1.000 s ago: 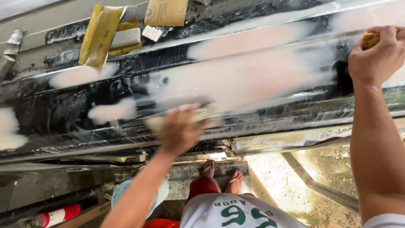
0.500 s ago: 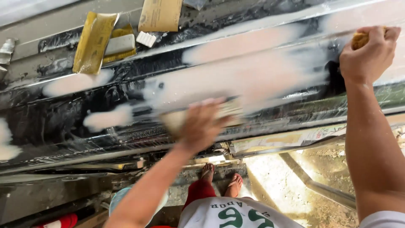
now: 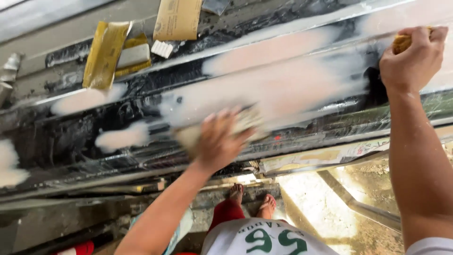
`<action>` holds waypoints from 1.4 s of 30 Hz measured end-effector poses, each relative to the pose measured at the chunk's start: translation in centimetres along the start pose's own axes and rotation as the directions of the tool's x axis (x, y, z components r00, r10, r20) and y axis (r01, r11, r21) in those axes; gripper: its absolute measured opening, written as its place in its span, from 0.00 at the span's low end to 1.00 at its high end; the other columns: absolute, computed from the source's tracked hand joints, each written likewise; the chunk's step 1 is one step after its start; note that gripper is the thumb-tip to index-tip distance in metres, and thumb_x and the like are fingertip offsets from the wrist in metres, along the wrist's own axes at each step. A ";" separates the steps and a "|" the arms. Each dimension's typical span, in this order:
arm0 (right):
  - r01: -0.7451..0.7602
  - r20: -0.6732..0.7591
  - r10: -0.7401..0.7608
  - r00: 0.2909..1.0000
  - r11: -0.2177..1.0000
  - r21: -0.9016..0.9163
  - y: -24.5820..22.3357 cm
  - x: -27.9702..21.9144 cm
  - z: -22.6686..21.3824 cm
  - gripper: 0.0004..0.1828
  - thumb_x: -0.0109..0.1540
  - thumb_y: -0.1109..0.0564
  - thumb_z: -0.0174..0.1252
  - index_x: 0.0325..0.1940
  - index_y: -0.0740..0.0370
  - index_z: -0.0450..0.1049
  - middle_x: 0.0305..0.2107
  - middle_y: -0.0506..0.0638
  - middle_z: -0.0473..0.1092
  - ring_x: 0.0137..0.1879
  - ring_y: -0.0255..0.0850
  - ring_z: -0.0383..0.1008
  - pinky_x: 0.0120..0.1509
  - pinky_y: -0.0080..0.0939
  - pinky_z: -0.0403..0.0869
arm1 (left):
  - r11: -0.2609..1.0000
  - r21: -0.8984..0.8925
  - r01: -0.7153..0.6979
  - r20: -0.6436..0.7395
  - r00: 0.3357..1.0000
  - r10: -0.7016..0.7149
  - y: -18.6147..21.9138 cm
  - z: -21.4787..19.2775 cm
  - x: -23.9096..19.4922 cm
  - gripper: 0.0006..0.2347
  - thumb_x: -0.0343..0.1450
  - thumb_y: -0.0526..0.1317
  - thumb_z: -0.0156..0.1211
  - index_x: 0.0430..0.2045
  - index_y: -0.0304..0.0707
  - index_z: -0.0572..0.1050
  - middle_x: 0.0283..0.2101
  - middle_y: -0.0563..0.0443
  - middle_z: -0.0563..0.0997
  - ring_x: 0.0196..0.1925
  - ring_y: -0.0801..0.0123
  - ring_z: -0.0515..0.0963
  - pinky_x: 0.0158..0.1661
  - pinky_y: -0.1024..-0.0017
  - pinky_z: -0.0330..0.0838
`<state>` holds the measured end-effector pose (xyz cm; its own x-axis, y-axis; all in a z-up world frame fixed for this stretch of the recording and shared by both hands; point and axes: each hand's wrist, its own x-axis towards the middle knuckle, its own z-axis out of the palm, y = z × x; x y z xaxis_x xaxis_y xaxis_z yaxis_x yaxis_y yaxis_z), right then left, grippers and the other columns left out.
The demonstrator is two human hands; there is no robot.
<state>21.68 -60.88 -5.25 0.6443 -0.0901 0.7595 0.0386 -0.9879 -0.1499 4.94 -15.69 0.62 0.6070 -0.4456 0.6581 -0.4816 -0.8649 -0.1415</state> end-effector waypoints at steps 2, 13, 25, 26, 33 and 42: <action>0.127 -0.059 -0.128 0.990 0.992 -0.027 0.6 -0.1 0.3 0.13 0.62 0.62 0.75 0.49 0.58 0.82 0.44 0.55 0.70 0.40 0.51 0.76 0.34 0.48 0.78 | 0.987 -0.044 -0.155 0.299 0.941 0.161 2.9 2.8 4.6 0.27 0.66 0.57 0.69 0.61 0.72 0.68 0.70 0.44 0.55 0.66 0.51 0.60 0.58 0.50 0.59; 0.092 -0.019 -0.093 0.996 0.996 -0.012 -0.5 -0.3 -0.2 0.13 0.61 0.63 0.74 0.49 0.60 0.81 0.46 0.55 0.68 0.41 0.51 0.75 0.37 0.47 0.78 | 0.975 0.147 -0.165 0.129 0.981 0.146 -5.2 -2.4 -7.0 0.23 0.75 0.58 0.59 0.60 0.55 0.60 0.56 0.49 0.66 0.52 0.60 0.69 0.48 0.64 0.64; 0.034 0.011 -0.035 0.999 0.995 0.092 -0.8 0.2 -1.3 0.14 0.60 0.65 0.71 0.49 0.63 0.80 0.46 0.57 0.64 0.40 0.52 0.75 0.41 0.50 0.81 | 0.969 -0.116 -0.220 0.227 0.944 0.241 -5.1 0.4 -6.5 0.21 0.77 0.59 0.47 0.67 0.72 0.58 0.70 0.47 0.59 0.66 0.53 0.67 0.58 0.53 0.65; -0.002 0.028 0.000 1.000 0.996 0.085 -1.3 0.4 -1.3 0.14 0.59 0.64 0.71 0.48 0.62 0.79 0.46 0.57 0.64 0.41 0.52 0.74 0.41 0.50 0.81 | 0.973 0.060 -0.223 0.228 0.952 0.204 -7.3 -1.2 -11.0 0.23 0.76 0.62 0.47 0.68 0.78 0.55 0.69 0.50 0.57 0.64 0.54 0.65 0.57 0.52 0.65; 0.009 0.039 -0.013 0.999 0.993 0.122 -1.4 -0.1 -1.8 0.14 0.62 0.63 0.72 0.49 0.63 0.77 0.44 0.57 0.63 0.38 0.59 0.73 0.39 0.58 0.77 | 0.976 -0.151 -0.158 0.191 0.964 0.186 8.8 6.5 6.5 0.19 0.74 0.53 0.56 0.62 0.69 0.69 0.68 0.42 0.62 0.64 0.48 0.68 0.56 0.47 0.64; -0.045 0.026 0.041 0.999 0.991 0.130 -1.7 0.4 -1.8 0.14 0.60 0.63 0.72 0.47 0.62 0.77 0.44 0.56 0.61 0.39 0.55 0.73 0.38 0.52 0.78 | 0.929 0.156 -0.335 0.117 0.940 0.320 -4.5 0.7 -6.7 0.26 0.79 0.57 0.55 0.71 0.65 0.53 0.66 0.47 0.63 0.59 0.53 0.67 0.51 0.56 0.63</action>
<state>20.45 -59.47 -3.54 0.6652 -0.1276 0.7357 0.1089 -0.9582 -0.2647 3.48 -8.96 -3.61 0.4904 -0.7225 0.4873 -0.5524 -0.6902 -0.4674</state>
